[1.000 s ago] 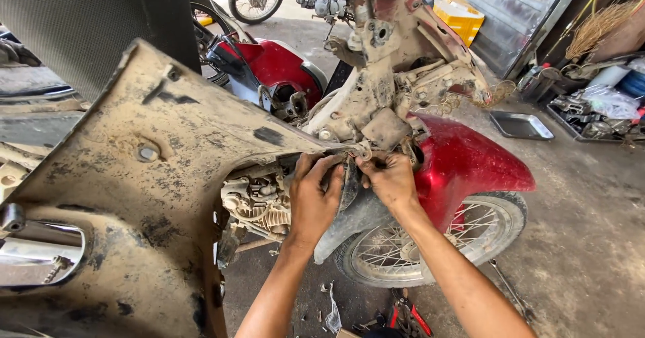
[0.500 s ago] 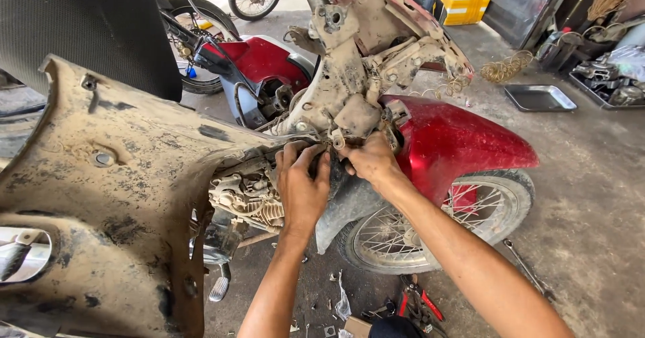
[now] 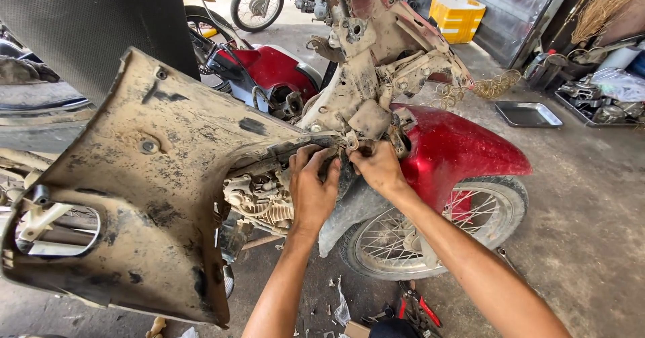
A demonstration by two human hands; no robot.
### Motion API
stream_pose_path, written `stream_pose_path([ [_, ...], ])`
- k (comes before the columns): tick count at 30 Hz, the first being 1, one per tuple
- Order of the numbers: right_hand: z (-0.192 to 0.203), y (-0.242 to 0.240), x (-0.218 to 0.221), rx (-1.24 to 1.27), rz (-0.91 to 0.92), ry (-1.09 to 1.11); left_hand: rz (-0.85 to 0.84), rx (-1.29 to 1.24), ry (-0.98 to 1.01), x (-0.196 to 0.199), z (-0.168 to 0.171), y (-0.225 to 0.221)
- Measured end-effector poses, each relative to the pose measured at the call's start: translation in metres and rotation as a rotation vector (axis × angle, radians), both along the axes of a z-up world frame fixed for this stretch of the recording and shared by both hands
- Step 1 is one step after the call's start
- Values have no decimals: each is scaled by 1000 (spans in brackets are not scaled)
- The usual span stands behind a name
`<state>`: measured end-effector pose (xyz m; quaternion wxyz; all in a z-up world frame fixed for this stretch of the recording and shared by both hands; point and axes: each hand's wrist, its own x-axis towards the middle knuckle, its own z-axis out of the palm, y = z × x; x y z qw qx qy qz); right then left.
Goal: The person is working on the electrical wiring of a motorcycle, specifically around the ignition switch area, using pliers to manipulate connectors.
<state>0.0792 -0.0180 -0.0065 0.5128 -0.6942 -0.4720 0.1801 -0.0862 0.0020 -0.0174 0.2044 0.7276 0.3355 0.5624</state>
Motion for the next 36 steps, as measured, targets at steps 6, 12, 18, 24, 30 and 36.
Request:
stream_pose_path([
  [6,-28,4,6,270,-19,-538,-39,22,2,-3,-8,9],
  [12,-49,15,24,560,-207,-1367,-52,69,-22,-1,-2,5],
  [18,-62,12,21,625,-236,-1376,-76,123,-20,-3,-11,4],
  [24,30,-48,-39,141,-88,-537,-90,107,-67,-6,-11,10],
  [30,31,-36,-18,-5,63,-88,-102,123,-82,-6,-7,6],
  [36,19,-12,-6,-88,-11,-10,-107,100,-68,-7,-2,6],
])
